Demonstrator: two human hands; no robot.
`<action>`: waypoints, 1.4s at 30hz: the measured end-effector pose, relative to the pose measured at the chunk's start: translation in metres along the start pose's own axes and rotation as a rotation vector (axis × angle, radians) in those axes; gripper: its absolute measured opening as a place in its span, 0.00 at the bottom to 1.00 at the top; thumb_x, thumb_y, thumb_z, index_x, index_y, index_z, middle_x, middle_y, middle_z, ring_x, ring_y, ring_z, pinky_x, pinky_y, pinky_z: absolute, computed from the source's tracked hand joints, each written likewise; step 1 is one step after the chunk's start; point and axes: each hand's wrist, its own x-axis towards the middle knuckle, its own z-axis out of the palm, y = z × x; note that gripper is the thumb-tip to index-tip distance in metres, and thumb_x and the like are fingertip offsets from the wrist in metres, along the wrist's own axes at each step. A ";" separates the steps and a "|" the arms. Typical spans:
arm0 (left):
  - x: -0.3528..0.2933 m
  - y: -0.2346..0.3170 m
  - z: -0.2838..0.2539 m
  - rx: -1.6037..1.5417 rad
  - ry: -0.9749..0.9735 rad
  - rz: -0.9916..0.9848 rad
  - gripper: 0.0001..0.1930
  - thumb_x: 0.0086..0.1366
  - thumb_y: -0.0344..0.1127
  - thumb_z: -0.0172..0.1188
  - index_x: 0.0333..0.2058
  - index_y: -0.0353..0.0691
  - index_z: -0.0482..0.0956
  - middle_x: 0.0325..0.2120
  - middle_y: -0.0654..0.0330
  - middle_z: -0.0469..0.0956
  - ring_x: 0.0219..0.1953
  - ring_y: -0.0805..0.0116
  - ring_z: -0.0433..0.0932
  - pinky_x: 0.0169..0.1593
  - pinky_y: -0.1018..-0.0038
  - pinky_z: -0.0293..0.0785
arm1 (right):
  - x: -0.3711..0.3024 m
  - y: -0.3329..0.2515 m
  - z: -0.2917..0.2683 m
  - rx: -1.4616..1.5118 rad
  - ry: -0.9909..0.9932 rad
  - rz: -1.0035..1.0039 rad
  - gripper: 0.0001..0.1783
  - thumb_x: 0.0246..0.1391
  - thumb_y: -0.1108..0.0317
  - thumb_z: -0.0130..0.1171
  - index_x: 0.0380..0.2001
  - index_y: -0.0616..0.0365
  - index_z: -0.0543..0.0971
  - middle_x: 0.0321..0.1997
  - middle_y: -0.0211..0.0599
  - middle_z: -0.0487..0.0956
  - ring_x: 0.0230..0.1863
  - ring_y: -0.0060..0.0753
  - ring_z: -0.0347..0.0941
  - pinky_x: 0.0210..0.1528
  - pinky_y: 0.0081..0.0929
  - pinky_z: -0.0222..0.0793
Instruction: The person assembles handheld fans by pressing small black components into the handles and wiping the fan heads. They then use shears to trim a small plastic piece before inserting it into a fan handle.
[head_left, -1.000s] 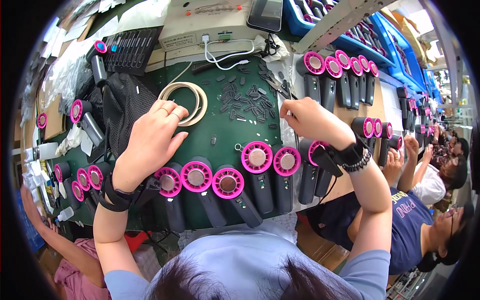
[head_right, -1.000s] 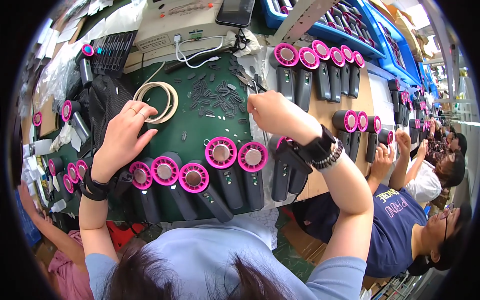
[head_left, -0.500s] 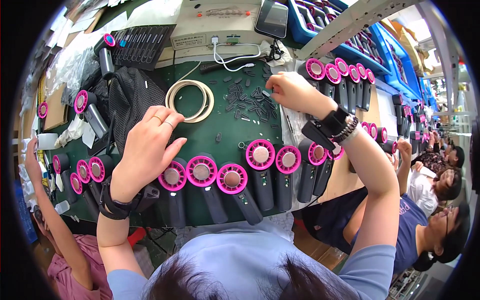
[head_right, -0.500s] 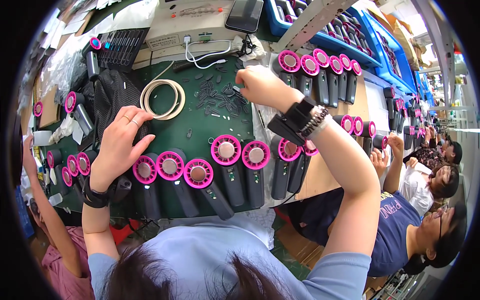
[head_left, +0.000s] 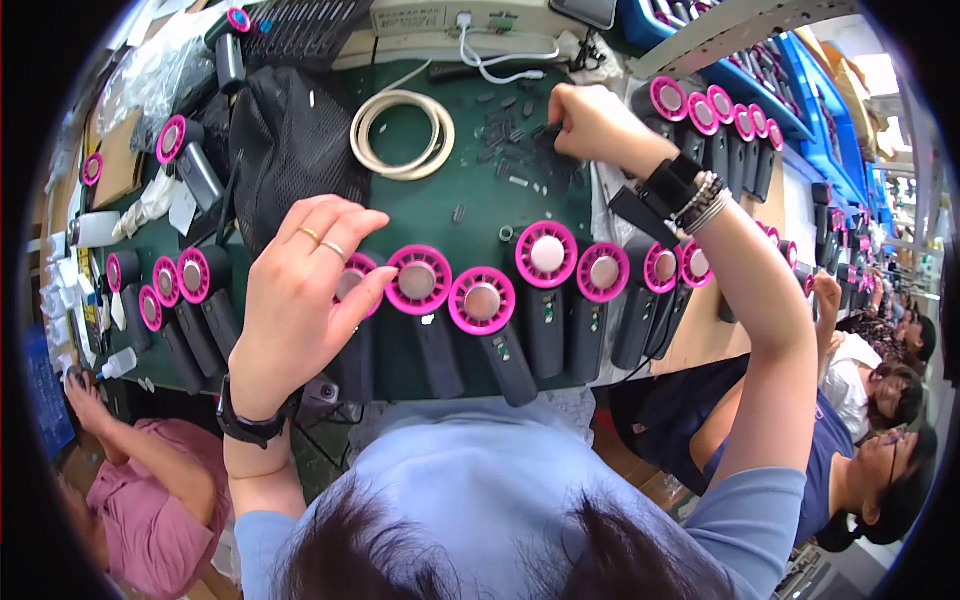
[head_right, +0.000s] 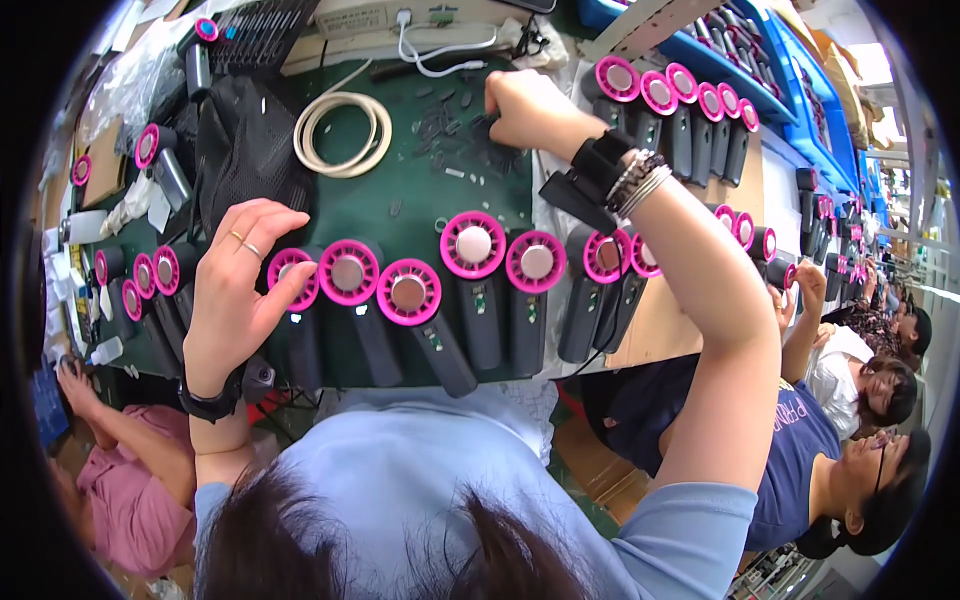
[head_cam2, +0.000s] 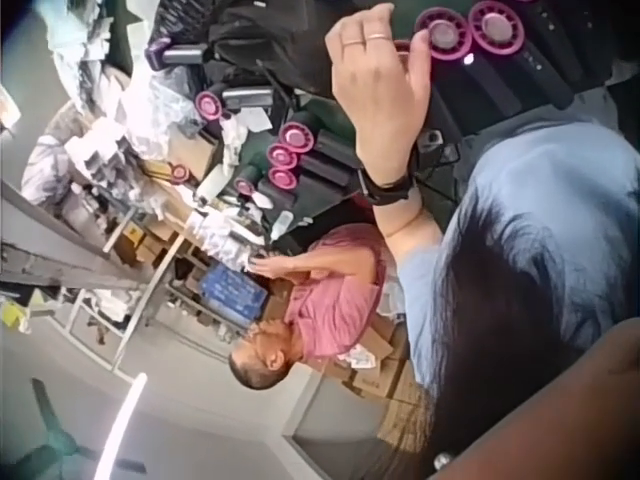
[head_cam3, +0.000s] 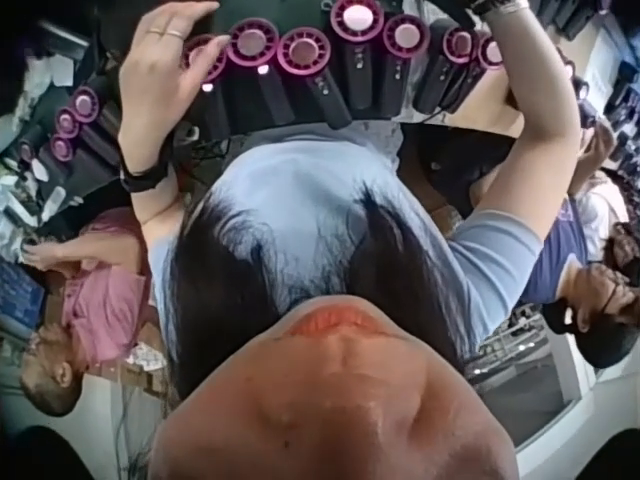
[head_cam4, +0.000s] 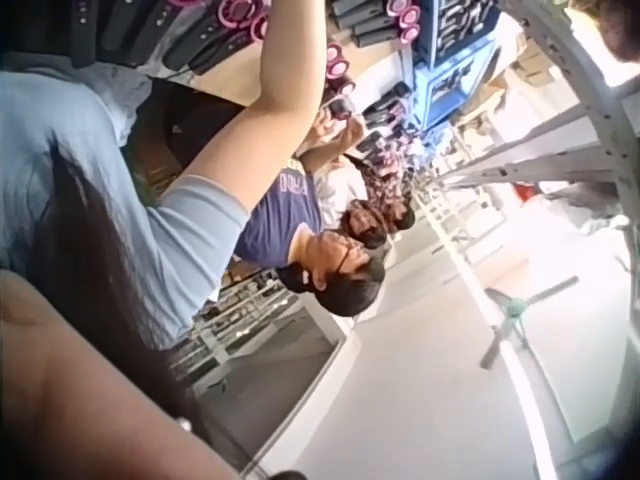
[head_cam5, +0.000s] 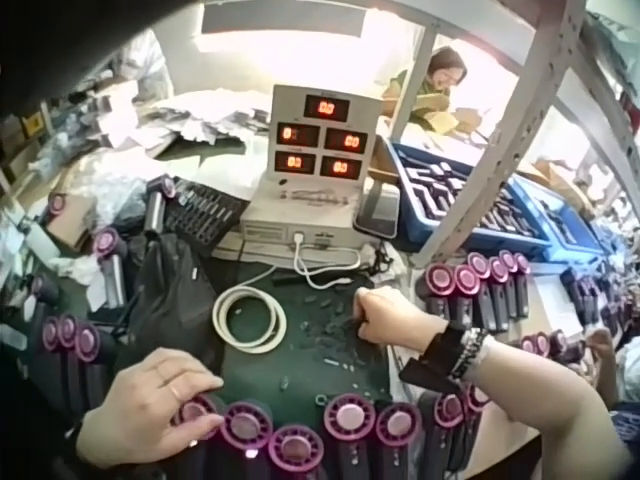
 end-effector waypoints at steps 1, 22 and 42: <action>-0.002 0.003 0.002 -0.001 -0.015 -0.014 0.18 0.52 0.31 0.67 0.42 0.36 0.77 0.39 0.54 0.76 0.45 0.53 0.74 0.47 0.63 0.74 | 0.002 0.003 0.002 0.015 -0.013 -0.003 0.14 0.38 0.71 0.63 0.32 0.60 0.75 0.26 0.41 0.78 0.31 0.44 0.77 0.34 0.34 0.73; -0.019 0.058 0.055 -0.161 0.127 0.124 0.11 0.55 0.34 0.68 0.32 0.35 0.77 0.24 0.58 0.76 0.28 0.62 0.77 0.31 0.71 0.73 | -0.131 -0.157 0.001 1.173 0.110 -0.040 0.08 0.54 0.83 0.60 0.38 0.66 0.82 0.35 0.33 0.83 0.36 0.18 0.80 0.41 0.14 0.77; -0.074 0.082 0.080 -0.235 0.085 0.214 0.08 0.55 0.29 0.64 0.26 0.34 0.73 0.23 0.56 0.73 0.26 0.57 0.75 0.29 0.67 0.74 | -0.194 -0.181 0.053 1.291 0.112 0.050 0.09 0.54 0.82 0.62 0.40 0.69 0.81 0.41 0.36 0.81 0.40 0.21 0.79 0.44 0.17 0.77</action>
